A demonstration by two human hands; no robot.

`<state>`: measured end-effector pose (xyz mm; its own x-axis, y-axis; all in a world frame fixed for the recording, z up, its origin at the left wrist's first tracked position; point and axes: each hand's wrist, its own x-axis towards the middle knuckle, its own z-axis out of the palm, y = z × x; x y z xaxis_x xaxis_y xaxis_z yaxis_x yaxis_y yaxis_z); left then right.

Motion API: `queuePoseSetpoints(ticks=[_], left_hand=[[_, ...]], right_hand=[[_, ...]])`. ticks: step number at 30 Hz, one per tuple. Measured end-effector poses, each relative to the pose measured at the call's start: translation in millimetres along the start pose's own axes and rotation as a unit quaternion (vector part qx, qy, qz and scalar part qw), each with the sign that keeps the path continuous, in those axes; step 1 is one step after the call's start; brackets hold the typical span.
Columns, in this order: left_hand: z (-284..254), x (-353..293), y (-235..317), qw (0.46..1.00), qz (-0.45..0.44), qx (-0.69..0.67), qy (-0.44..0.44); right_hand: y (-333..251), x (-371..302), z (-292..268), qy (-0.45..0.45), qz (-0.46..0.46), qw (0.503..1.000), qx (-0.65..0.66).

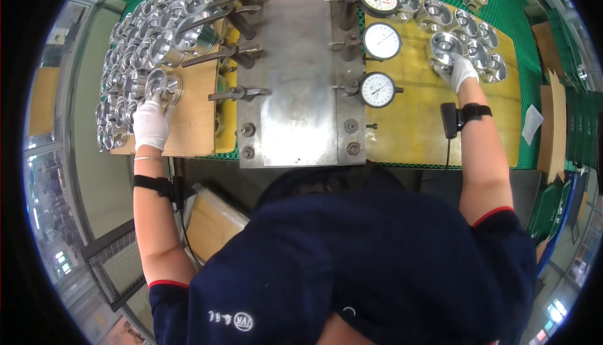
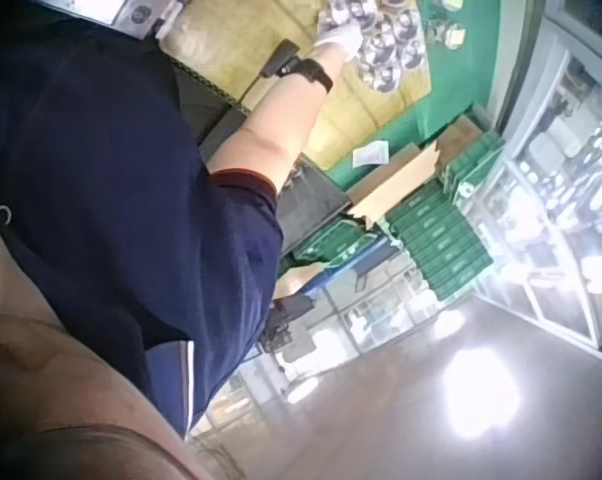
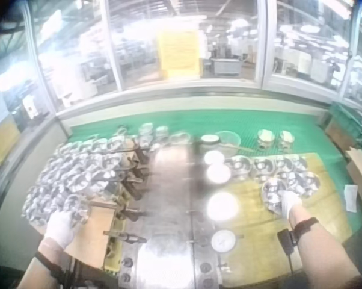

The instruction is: Inspecting and measuring metal pistons using a gauge testing rig on a factory floor.

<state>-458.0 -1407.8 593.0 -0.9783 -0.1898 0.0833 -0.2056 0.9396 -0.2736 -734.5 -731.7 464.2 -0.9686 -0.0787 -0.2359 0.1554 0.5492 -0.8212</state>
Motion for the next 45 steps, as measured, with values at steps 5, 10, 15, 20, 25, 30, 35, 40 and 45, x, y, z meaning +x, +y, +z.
queuePoseSetpoints(ticks=[5, 10, 15, 20, 25, 30, 35, 40, 45], left_hand=[[-8, -6, 14, 0.999, -0.030, 0.021, 0.021], [-18, -47, 6, 0.812, -0.269, -0.516, 0.042], [-161, -55, 98, 0.647, -0.355, -0.674, -0.034], [-174, -43, 144, 0.424, -0.120, -0.850, -0.288], [-124, -39, 150, 0.787, 0.058, -0.591, -0.168], [-120, -31, 188, 0.872, 0.246, -0.420, 0.042], [-97, -23, 202, 0.879, 0.244, -0.395, 0.109], [-86, -1, 211, 0.836, 0.253, -0.470, 0.130], [-83, 8, 213, 0.826, 0.244, -0.494, 0.117]], right_hand=[[-13, 9, -2, 0.112, 0.139, 0.967, 0.182], [-74, -60, 17, 0.163, 0.006, 0.906, 0.390], [-212, -189, 84, -0.041, -0.203, 0.963, 0.171], [-250, -239, 182, -0.153, -0.430, 0.865, 0.207], [-252, -227, 159, -0.109, -0.419, 0.896, -0.098], [-251, -221, 170, -0.071, -0.430, 0.882, -0.182], [-244, -242, 149, -0.140, -0.240, 0.959, -0.052], [-226, -248, 148, -0.311, 0.108, 0.920, 0.214], [-211, -238, 155, -0.316, 0.082, 0.920, 0.216]])
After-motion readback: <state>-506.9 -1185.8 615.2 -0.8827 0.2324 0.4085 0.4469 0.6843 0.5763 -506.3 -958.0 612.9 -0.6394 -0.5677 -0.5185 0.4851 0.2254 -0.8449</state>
